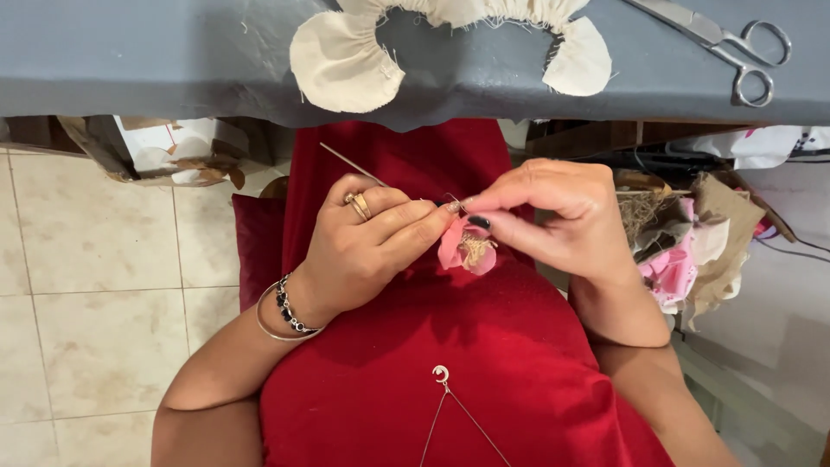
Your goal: Making a decorative fabric flower by gluing petals and sewing the base
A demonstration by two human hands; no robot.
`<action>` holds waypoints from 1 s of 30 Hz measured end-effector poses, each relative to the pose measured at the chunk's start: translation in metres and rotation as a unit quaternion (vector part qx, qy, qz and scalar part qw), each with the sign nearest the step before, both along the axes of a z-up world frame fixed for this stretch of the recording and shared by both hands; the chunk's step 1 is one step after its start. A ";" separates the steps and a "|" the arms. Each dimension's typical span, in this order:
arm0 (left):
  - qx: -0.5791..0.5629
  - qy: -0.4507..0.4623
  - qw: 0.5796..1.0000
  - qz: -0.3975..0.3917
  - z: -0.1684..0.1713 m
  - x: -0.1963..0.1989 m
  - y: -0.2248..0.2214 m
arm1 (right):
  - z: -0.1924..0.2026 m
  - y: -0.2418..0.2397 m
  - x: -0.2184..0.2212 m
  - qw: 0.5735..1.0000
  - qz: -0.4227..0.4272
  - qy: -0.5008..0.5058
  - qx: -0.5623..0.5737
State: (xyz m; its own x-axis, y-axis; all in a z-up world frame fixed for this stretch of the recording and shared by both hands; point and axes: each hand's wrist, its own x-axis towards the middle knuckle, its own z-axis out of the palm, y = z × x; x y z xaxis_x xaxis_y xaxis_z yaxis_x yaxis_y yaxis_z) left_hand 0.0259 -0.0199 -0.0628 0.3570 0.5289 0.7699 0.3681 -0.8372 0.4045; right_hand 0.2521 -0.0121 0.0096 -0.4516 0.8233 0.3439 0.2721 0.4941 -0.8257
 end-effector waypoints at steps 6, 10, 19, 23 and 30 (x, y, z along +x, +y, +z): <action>0.000 0.041 0.999 -0.022 -0.004 0.000 0.003 | 0.003 0.000 0.000 0.999 -0.017 -0.030 0.034; -0.022 0.032 0.999 -0.033 0.000 -0.002 0.004 | -0.002 0.000 0.019 0.999 -0.034 -0.005 0.017; -0.045 0.020 0.998 -0.036 -0.003 -0.006 0.000 | -0.025 -0.003 0.027 0.997 -0.023 -0.027 0.062; -0.076 -0.027 0.996 -0.048 0.004 -0.001 0.004 | -0.024 -0.005 0.010 0.994 -0.034 -0.052 0.086; -0.101 -0.055 0.993 -0.019 0.001 -0.003 0.006 | -0.035 0.002 0.028 0.983 -0.085 -0.129 0.097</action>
